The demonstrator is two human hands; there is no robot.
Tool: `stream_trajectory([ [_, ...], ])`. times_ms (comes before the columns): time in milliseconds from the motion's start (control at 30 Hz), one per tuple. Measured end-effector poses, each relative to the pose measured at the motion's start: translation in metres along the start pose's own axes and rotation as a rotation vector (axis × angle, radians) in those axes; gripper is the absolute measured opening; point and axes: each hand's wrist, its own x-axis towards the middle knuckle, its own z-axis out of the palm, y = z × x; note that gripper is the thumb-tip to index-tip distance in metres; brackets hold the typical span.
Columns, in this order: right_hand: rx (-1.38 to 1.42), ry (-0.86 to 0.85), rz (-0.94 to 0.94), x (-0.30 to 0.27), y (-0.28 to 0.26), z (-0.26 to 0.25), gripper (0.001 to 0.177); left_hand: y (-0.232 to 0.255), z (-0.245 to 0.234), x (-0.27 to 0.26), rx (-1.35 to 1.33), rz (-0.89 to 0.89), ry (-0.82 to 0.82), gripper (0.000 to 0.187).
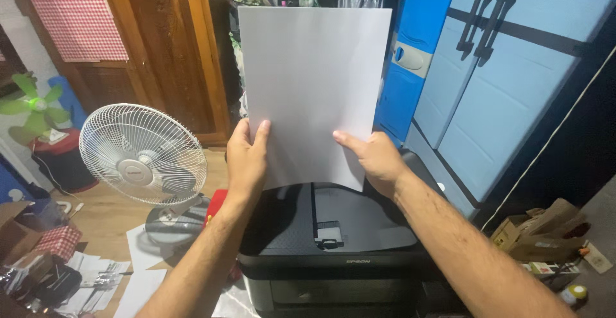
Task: The person loads a sheet of paper into the printer's input tray, opens the scanner lid, and places the paper on the scanner glass. They then open the ink tank cover and use a refill bottle to add ink to the black ink tank.
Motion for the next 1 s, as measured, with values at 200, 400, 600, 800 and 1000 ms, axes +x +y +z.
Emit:
stream_trajectory([
  [200, -0.119, 0.048, -0.026, -0.004, 0.005, 0.003, 0.040, 0.011, 0.001, 0.000, 0.019, -0.040, 0.001, 0.031],
  [400, -0.125, 0.105, -0.060, -0.009, 0.010, 0.005, 0.040, 0.014, 0.001, -0.005, -0.052, -0.013, 0.011, 0.028],
  [600, -0.149, -0.013, -0.237, -0.020, -0.003, 0.014, 0.036, 0.009, -0.003, -0.003, -0.032, 0.029, -0.018, 0.026],
  [800, -0.786, 0.133, 0.104, -0.036, -0.022, 0.028, 0.043, 0.002, -0.002, 0.028, 0.458, -0.186, -0.079, 0.030],
  [1000, -0.920, 0.098, -0.483, -0.055, -0.022, 0.047, 0.093, -0.012, 0.007, 0.056, 0.317, -0.184, -0.214, 0.028],
])
